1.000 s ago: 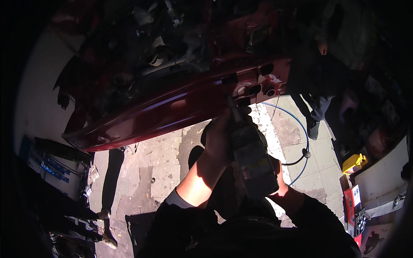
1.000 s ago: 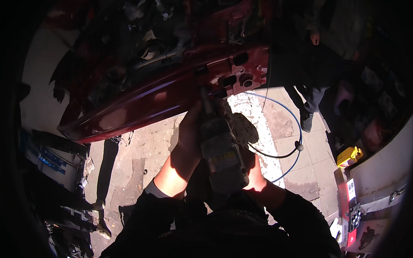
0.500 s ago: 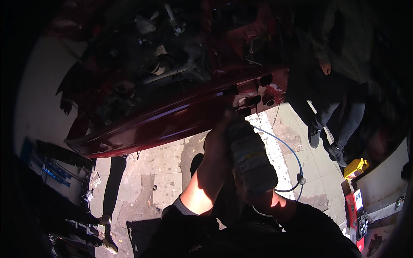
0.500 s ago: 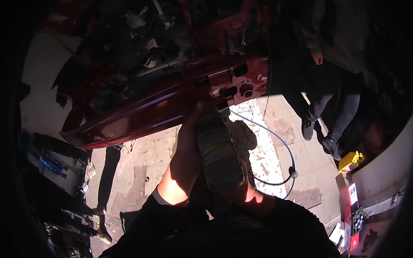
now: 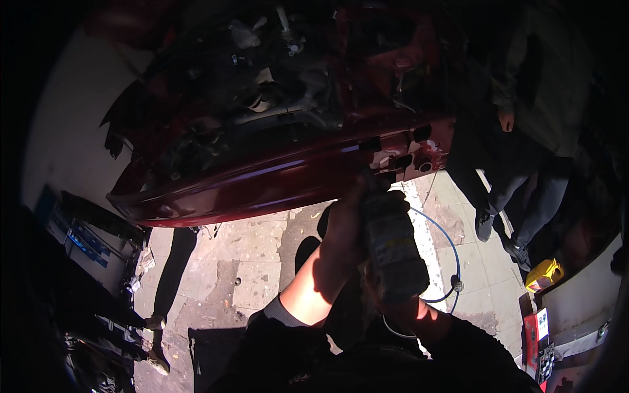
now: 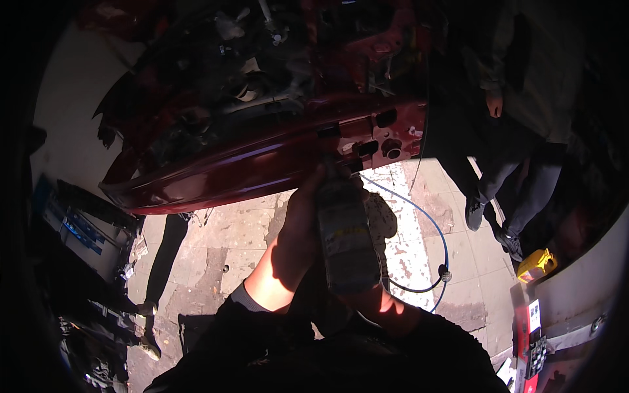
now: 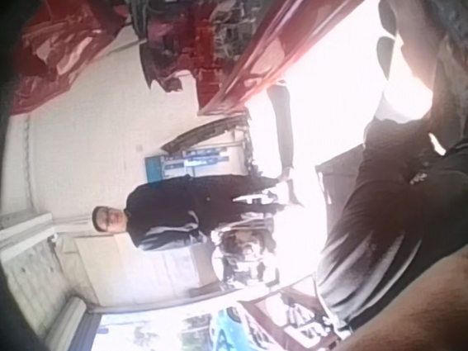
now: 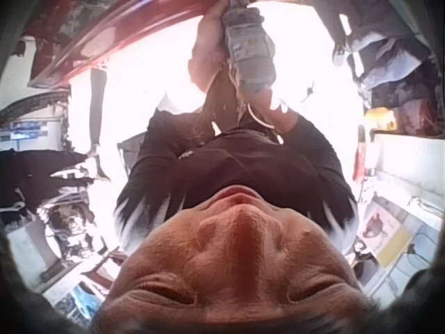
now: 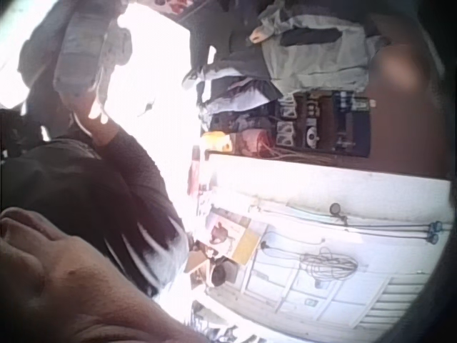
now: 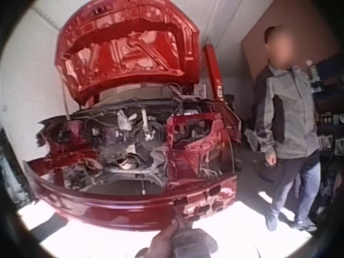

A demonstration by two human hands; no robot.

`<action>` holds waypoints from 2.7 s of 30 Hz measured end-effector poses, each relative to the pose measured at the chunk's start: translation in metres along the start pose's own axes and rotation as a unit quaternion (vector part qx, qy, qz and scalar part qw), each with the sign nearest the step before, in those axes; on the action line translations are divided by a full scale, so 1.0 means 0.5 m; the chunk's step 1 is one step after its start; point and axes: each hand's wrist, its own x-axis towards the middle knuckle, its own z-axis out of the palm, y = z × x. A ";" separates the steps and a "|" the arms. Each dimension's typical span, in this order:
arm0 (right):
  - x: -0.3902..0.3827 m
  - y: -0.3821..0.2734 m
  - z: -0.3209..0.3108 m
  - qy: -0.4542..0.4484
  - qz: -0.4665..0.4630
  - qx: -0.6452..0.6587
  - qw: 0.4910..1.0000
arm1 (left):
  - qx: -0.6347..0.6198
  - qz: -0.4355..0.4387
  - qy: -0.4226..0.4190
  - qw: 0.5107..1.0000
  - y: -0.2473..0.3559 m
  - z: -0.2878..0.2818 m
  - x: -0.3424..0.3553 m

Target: The person uses a pneumatic impact wrench to remove bolts from a red car bumper, then uses a screwdriver to pry off clips and detach the bumper. The person places the removed bumper aside and continues to work on the car's front frame.

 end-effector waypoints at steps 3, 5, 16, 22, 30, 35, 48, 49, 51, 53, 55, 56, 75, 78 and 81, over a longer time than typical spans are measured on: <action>-0.009 -0.006 -0.006 -0.022 -0.035 -0.060 0.997 | -0.003 -0.007 0.031 0.999 -0.002 -0.001 -0.001; -0.023 -0.009 0.000 -0.024 -0.072 -0.123 0.989 | 0.001 -0.014 0.017 1.000 -0.004 -0.005 0.000; -0.051 -0.013 0.007 -0.030 0.046 0.036 0.998 | -0.035 -0.012 -0.008 0.999 -0.021 -0.007 -0.002; -0.066 -0.003 0.006 -0.012 0.046 0.142 0.989 | -0.018 -0.007 0.003 1.000 -0.024 -0.002 -0.003; -0.039 0.020 0.003 0.020 0.175 0.258 0.950 | -0.013 -0.006 -0.028 1.000 -0.032 -0.024 0.007; -0.024 0.039 -0.053 -0.040 0.217 0.375 0.900 | -0.005 0.015 0.012 1.000 -0.040 -0.037 0.011; -0.082 0.019 0.013 -0.026 0.237 0.465 0.852 | 0.005 -0.005 0.045 0.999 -0.020 -0.019 -0.015; -0.084 0.018 0.022 -0.024 0.243 0.479 0.843 | 0.006 -0.004 0.041 0.999 -0.019 -0.018 -0.015; -0.087 0.016 0.044 -0.017 0.256 0.508 0.822 | 0.015 -0.012 0.043 0.999 -0.016 -0.015 -0.016; -0.090 0.018 0.073 -0.010 0.271 0.544 0.794 | 0.004 -0.018 0.054 0.998 -0.014 -0.014 -0.016; -0.093 0.022 0.108 -0.001 0.288 0.595 0.750 | 0.025 -0.011 0.073 0.997 -0.015 -0.016 -0.015; -0.094 0.023 0.127 0.004 0.296 0.624 0.723 | 0.047 0.004 0.081 0.996 -0.016 -0.018 -0.013; -0.145 0.044 0.288 0.054 0.339 0.924 0.170 | 0.965 0.241 0.051 0.096 0.056 0.029 -0.027; -0.096 0.041 0.201 0.047 0.393 0.872 0.288 | 0.953 0.285 0.075 0.073 0.053 0.038 -0.007; -0.054 0.015 0.134 -0.005 0.429 0.840 0.331 | 0.949 0.291 0.078 0.094 0.057 0.036 0.011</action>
